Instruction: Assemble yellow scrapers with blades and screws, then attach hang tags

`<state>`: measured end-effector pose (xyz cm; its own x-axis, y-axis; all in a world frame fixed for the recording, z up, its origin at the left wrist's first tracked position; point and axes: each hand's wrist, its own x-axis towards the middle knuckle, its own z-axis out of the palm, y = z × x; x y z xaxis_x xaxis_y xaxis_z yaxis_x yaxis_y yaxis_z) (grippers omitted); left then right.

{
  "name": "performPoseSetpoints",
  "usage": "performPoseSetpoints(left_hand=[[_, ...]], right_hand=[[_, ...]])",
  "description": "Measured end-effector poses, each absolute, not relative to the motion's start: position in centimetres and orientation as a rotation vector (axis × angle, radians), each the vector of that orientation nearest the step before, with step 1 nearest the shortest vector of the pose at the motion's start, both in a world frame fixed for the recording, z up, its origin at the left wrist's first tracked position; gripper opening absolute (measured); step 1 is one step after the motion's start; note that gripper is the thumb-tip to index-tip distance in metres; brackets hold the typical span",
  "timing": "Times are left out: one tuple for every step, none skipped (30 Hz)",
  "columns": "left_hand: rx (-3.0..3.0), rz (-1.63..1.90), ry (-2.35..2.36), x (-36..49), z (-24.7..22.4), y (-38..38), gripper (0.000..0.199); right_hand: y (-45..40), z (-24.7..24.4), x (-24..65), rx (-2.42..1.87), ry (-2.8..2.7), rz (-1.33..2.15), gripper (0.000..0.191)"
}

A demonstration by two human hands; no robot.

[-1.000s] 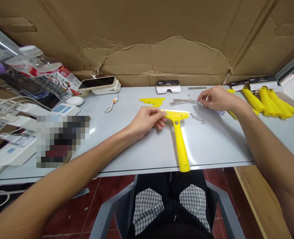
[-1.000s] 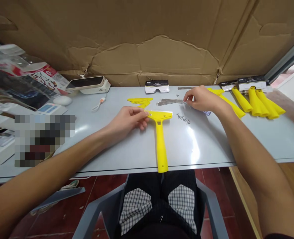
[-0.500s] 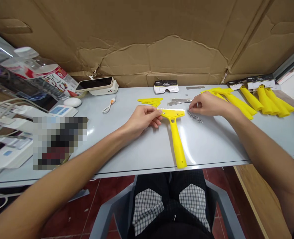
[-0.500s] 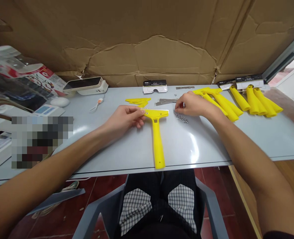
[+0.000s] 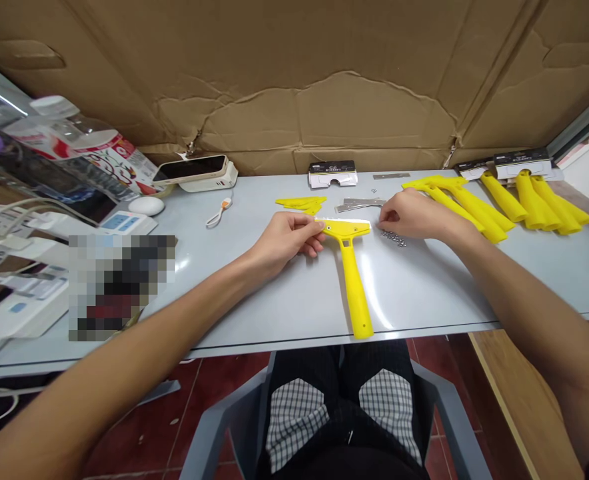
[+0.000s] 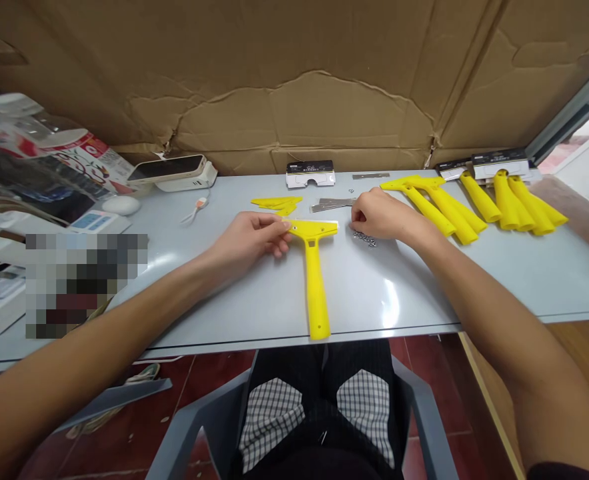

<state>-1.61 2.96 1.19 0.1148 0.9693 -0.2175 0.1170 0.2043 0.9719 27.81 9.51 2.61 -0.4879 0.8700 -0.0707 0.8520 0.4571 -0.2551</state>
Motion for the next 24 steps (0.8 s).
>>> performPoseSetpoints(left_hand=[[1.179, 0.907, 1.285, -1.6, 1.2, 3.0, 0.031], [1.176, 0.905, 1.286, -1.6, 1.1, 3.0, 0.031], [1.176, 0.906, 1.284, -1.6, 1.1, 3.0, 0.030], [1.179, 0.909, 1.281, -1.7, 1.0, 3.0, 0.030], [1.184, 0.915, 1.275, -1.7, 0.9, 3.0, 0.030], [1.192, 0.920, 1.267, -1.7, 0.8, 3.1, 0.029], [1.199, 0.926, 1.259, -1.8, 0.7, 3.1, 0.029], [1.205, 0.929, 1.252, -1.8, 0.7, 3.1, 0.028], [1.210, 0.931, 1.247, -1.9, 0.6, 3.1, 0.027], [1.212, 0.932, 1.242, -1.9, 0.5, 3.1, 0.026], [1.215, 0.935, 1.236, -2.0, 0.5, 3.2, 0.025], [1.216, 0.938, 1.230, -2.0, 0.4, 3.2, 0.025], [1.217, 0.941, 1.224, -2.1, 0.4, 3.3, 0.024], [1.218, 0.945, 1.219, -2.1, 0.4, 3.3, 0.024], [1.219, 0.950, 1.215, -2.1, 0.3, 3.3, 0.024], [1.217, 0.955, 1.212, -2.1, 0.3, 3.4, 0.023], [1.212, 0.963, 1.211, -2.1, 0.3, 3.4, 0.022], [1.204, 0.971, 1.211, -2.0, 0.3, 3.4, 0.022], [1.194, 0.979, 1.213, -2.0, 0.3, 3.4, 0.021], [1.182, 0.988, 1.218, -1.9, 0.3, 3.5, 0.020], [1.169, 0.996, 1.224, -1.9, 0.3, 3.4, 0.019], [1.156, 1.004, 1.232, -1.8, 0.4, 3.4, 0.019], [1.141, 1.010, 1.241, -1.7, 0.4, 3.4, 0.019], [1.126, 1.020, 1.248, -1.6, 0.5, 3.3, 0.019]], right_hand=[[9.5, 2.8, 27.8, -1.557, -2.617, 0.394, 0.011], [9.4, 2.9, 27.7, -1.549, -2.612, 0.389, 0.011], [9.3, 3.1, 27.5, -1.524, -2.595, 0.390, 0.012], [9.2, 3.3, 27.3, -1.483, -2.560, 0.413, 0.012], [9.1, 3.4, 27.1, -1.432, -2.498, 0.477, 0.013], [8.9, 3.5, 26.9, -1.382, -2.402, 0.591, 0.014], [8.8, 3.5, 26.6, -1.334, -2.280, 0.744, 0.015], [8.6, 3.5, 26.4, -1.293, -2.149, 0.915, 0.017], [8.4, 3.3, 26.1, -1.258, -2.031, 1.080, 0.021], [8.3, 3.1, 25.9, -1.227, -1.940, 1.226, 0.024], [8.2, 2.9, 25.7, -1.202, -1.879, 1.344, 0.027], [8.1, 2.6, 25.6, -1.180, -1.848, 1.439, 0.030], [8.1, 2.4, 25.5, -1.161, -1.832, 1.516, 0.032], [8.0, 2.3, 25.4, -1.144, -1.816, 1.579, 0.035], [8.0, 2.2, 25.3, -1.126, -1.800, 1.628, 0.037], [8.0, 2.1, 25.3, -1.111, -1.792, 1.658, 0.039], [7.9, 2.1, 25.3, -1.100, -1.796, 1.666, 0.040], [7.9, 2.2, 25.2, -1.094, -1.809, 1.653, 0.041], [7.8, 2.2, 25.2, -1.092, -1.829, 1.623, 0.041], [7.7, 2.3, 25.1, -1.093, -1.852, 1.587, 0.041], [7.6, 2.3, 25.1, -1.092, -1.869, 1.552, 0.041], [7.5, 2.3, 25.0, -1.089, -1.877, 1.524, 0.041], [7.4, 2.3, 24.9, -1.086, -1.876, 1.506, 0.041], [7.3, 2.2, 24.7, -1.086, -1.868, 1.498, 0.040]])
